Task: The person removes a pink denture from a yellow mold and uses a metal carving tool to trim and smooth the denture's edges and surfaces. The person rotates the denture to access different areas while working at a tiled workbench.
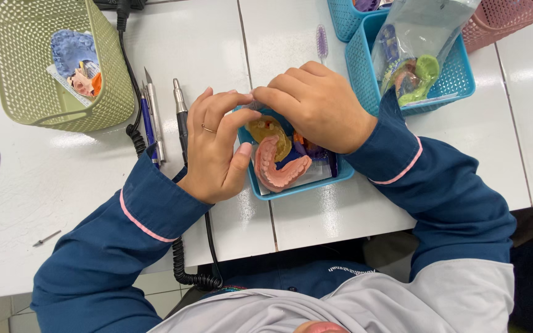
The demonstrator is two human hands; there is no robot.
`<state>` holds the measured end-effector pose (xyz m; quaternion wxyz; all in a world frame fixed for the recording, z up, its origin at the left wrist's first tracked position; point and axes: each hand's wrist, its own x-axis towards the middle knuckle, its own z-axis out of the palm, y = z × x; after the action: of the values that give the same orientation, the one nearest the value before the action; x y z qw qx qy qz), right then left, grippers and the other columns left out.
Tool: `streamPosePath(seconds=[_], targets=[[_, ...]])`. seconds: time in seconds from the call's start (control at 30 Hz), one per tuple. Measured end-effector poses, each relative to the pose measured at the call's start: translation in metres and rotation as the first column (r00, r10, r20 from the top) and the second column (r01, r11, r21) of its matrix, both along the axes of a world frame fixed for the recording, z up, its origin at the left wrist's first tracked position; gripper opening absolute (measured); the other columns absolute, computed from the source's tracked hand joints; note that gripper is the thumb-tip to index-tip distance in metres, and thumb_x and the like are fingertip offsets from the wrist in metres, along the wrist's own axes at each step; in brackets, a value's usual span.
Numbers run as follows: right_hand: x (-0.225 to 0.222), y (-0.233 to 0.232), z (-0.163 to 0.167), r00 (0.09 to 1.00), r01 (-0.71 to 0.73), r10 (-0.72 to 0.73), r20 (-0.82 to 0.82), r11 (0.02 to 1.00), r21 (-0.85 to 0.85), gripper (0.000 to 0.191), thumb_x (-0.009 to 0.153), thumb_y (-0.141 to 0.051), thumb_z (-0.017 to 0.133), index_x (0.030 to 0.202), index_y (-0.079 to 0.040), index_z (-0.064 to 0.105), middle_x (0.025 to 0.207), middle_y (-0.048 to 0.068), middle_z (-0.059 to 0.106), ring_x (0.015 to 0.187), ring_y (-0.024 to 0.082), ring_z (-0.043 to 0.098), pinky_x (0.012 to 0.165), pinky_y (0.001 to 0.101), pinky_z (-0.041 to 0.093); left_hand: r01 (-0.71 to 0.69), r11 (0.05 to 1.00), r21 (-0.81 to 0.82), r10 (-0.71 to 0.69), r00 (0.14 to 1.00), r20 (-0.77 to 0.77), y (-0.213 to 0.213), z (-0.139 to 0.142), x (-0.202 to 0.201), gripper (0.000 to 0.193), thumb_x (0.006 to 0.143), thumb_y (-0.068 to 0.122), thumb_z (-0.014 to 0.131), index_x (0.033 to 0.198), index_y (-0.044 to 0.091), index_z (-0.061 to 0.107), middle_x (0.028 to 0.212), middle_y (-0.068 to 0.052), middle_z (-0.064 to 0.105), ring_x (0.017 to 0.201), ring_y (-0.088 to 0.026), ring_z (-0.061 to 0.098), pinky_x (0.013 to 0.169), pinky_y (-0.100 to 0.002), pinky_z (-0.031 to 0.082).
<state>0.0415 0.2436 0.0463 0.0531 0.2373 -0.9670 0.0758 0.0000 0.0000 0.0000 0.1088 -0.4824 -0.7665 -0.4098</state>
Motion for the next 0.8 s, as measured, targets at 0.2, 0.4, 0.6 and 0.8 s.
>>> streamPosePath(seconds=[0.2,0.4,0.6,0.8], targets=[[0.015,-0.008,0.042,0.774,-0.028,0.099,-0.626,0.992,0.122,0.041,0.092,-0.022,0.073,0.131,-0.008,0.066,0.124,0.006,0.063,0.111,0.025,0.057,0.095,0.0393,0.046,-0.047,0.998,-0.047,0.046,0.998,-0.03,0.005,0.012,0.004,0.04,0.102,0.023,0.045,0.137,0.008,0.056,0.149,-0.01,0.052,0.145,-0.033,0.043,0.129,-0.059,0.017],[0.046,-0.013,0.048,0.995,-0.091,0.09,-0.049,0.996,-0.023,0.034,0.09,-0.017,0.076,0.123,-0.014,0.068,0.101,0.003,0.064,0.101,0.025,0.061,0.087,0.0386,0.049,-0.051,0.996,-0.071,0.047,0.998,-0.048,0.007,0.013,0.003,0.042,0.103,0.023,0.045,0.14,0.009,0.057,0.153,-0.012,0.051,0.147,-0.033,0.041,0.129,-0.06,0.012],[0.029,-0.014,0.025,0.987,-0.163,0.163,-0.011,0.978,-0.134,0.053,0.078,-0.021,0.077,0.129,-0.012,0.064,0.106,0.007,0.068,0.092,0.03,0.06,0.085,0.0413,0.049,-0.036,0.997,-0.066,0.033,0.998,-0.044,0.007,0.012,0.002,0.043,0.101,0.022,0.044,0.14,0.009,0.057,0.153,-0.012,0.051,0.146,-0.034,0.044,0.129,-0.059,0.011],[0.024,-0.015,0.013,0.993,-0.092,0.097,0.062,0.993,-0.076,0.053,0.08,-0.029,0.081,0.128,-0.013,0.063,0.097,0.008,0.064,0.095,0.031,0.06,0.088,0.0448,0.048,-0.025,0.998,-0.066,0.023,0.999,-0.036,0.007,0.011,0.001,0.043,0.102,0.022,0.044,0.14,0.009,0.057,0.153,-0.011,0.051,0.145,-0.033,0.045,0.129,-0.061,0.009]])
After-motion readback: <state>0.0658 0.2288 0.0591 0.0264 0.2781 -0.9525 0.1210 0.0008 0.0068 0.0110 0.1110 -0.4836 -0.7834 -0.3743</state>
